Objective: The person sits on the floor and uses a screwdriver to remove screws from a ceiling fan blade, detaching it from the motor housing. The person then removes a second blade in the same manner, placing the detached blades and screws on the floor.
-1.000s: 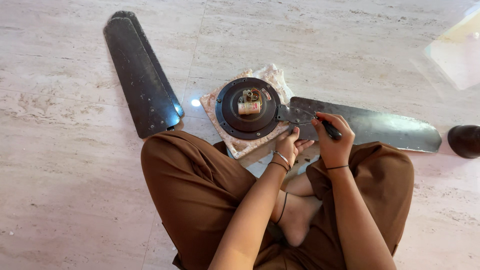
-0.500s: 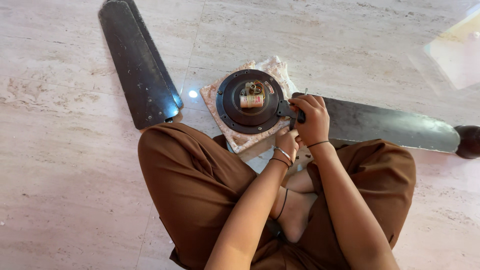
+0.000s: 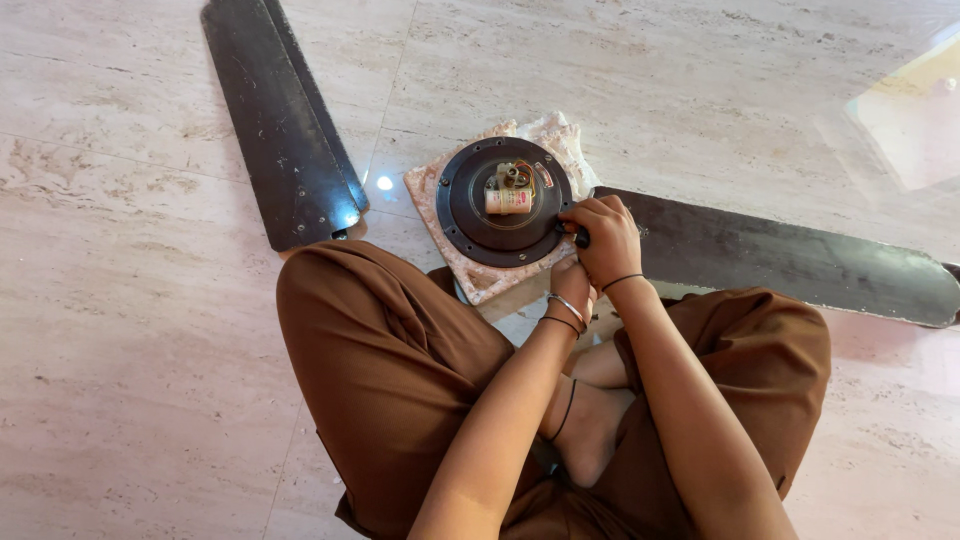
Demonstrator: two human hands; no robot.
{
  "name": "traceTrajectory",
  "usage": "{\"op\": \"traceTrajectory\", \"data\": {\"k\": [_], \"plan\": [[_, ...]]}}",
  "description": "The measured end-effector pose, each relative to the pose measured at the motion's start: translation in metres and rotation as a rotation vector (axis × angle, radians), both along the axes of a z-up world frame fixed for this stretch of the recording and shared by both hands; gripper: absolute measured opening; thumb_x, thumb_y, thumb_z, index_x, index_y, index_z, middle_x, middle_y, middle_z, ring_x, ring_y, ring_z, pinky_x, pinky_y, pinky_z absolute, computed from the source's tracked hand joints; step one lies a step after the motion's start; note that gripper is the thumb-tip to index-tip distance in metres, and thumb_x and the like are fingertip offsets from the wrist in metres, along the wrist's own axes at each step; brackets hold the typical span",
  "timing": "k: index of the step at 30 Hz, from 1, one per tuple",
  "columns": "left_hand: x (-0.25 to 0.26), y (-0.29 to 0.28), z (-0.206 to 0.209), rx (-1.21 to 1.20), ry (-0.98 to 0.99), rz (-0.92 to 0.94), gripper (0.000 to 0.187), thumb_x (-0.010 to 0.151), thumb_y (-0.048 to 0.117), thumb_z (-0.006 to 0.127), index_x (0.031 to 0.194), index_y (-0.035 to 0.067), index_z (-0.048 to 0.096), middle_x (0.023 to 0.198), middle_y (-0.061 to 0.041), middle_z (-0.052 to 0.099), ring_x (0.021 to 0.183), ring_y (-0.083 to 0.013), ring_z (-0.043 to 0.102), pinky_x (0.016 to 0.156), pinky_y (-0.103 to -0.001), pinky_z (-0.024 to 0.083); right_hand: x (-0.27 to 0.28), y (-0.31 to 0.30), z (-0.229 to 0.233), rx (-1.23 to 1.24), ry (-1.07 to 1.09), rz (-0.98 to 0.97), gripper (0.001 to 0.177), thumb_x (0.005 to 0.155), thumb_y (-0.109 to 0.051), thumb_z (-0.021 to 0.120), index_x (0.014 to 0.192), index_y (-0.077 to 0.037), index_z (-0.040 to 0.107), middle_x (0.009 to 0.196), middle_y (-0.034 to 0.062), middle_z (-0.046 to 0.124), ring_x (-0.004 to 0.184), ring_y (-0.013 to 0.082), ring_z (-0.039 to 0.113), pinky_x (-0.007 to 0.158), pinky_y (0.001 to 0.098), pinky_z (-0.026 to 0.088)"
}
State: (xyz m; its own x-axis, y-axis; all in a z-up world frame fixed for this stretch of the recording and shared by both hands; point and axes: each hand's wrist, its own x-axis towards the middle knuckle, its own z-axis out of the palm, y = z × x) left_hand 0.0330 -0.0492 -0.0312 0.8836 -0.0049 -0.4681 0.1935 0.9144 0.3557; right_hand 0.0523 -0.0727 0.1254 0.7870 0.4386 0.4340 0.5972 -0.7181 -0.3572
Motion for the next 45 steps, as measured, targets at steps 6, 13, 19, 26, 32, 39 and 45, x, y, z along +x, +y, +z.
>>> {"op": "traceTrajectory", "data": {"k": [6, 13, 19, 26, 32, 39, 45], "plan": [[-0.003, 0.006, 0.016, -0.042, 0.102, -0.014, 0.025, 0.096, -0.001, 0.042, 0.102, 0.006, 0.066, 0.089, -0.004, 0.068, 0.070, -0.0125, 0.066, 0.057, -0.028, 0.052, -0.005, 0.003, 0.003, 0.051, -0.035, 0.003, 0.021, 0.076, -0.006, 0.076, 0.094, -0.014, 0.080, 0.097, -0.0025, 0.074, 0.096, 0.0248, 0.063, 0.088, 0.0393, 0.052], [-0.005, 0.015, 0.042, -0.020, 0.048, -0.028, 0.024, 0.099, 0.005, 0.051, 0.118, 0.011, 0.065, 0.095, -0.002, 0.070, 0.074, -0.0115, 0.068, 0.056, -0.027, 0.053, -0.004, 0.003, 0.006, 0.033, -0.071, 0.006, 0.016, 0.073, -0.007, 0.076, 0.087, -0.014, 0.079, 0.093, -0.0025, 0.073, 0.092, 0.0241, 0.063, 0.086, 0.0382, 0.052], [-0.004, 0.015, 0.039, -0.008, 0.037, -0.060, 0.019, 0.103, 0.018, 0.057, 0.118, 0.021, 0.067, 0.080, 0.003, 0.063, 0.057, -0.0071, 0.056, 0.046, -0.024, 0.043, -0.003, 0.000, 0.005, 0.048, -0.087, 0.082, 0.013, 0.075, -0.008, 0.076, 0.087, -0.013, 0.078, 0.093, -0.0018, 0.074, 0.092, 0.0238, 0.064, 0.086, 0.0380, 0.053], [-0.005, 0.017, 0.039, 0.037, 0.101, -0.096, 0.018, 0.102, 0.013, 0.055, 0.115, 0.018, 0.067, 0.083, 0.004, 0.065, 0.064, -0.0070, 0.060, 0.053, -0.025, 0.048, -0.002, -0.003, 0.001, 0.053, -0.061, 0.090, 0.012, 0.081, -0.009, 0.076, 0.093, -0.012, 0.079, 0.098, -0.0012, 0.073, 0.094, 0.0244, 0.064, 0.086, 0.0385, 0.052], [-0.004, 0.015, 0.050, -0.018, 0.102, -0.047, 0.010, 0.102, 0.017, 0.064, 0.111, 0.021, 0.066, 0.079, 0.005, 0.060, 0.059, -0.0064, 0.056, 0.048, -0.025, 0.045, -0.001, -0.008, 0.003, 0.012, -0.059, 0.144, 0.017, 0.077, -0.010, 0.078, 0.094, -0.013, 0.080, 0.097, -0.0005, 0.072, 0.092, 0.0250, 0.063, 0.082, 0.0392, 0.053], [-0.007, 0.016, 0.045, 0.096, 0.069, -0.061, 0.018, 0.098, 0.011, 0.060, 0.113, 0.016, 0.068, 0.078, 0.004, 0.061, 0.055, -0.0055, 0.054, 0.044, -0.024, 0.040, -0.003, -0.001, 0.000, 0.046, -0.037, 0.042, 0.012, 0.077, -0.010, 0.079, 0.089, -0.014, 0.080, 0.093, -0.0025, 0.071, 0.087, 0.0242, 0.063, 0.074, 0.0381, 0.055], [-0.009, 0.015, 0.046, 0.097, 0.019, -0.019, 0.015, 0.101, 0.015, 0.057, 0.109, 0.011, 0.069, 0.072, 0.005, 0.056, 0.051, -0.0044, 0.048, 0.040, -0.023, 0.033, -0.003, -0.003, 0.000, 0.007, -0.012, 0.032, 0.016, 0.076, -0.011, 0.077, 0.091, -0.015, 0.080, 0.096, -0.0016, 0.071, 0.092, 0.0248, 0.064, 0.081, 0.0395, 0.055]]}}
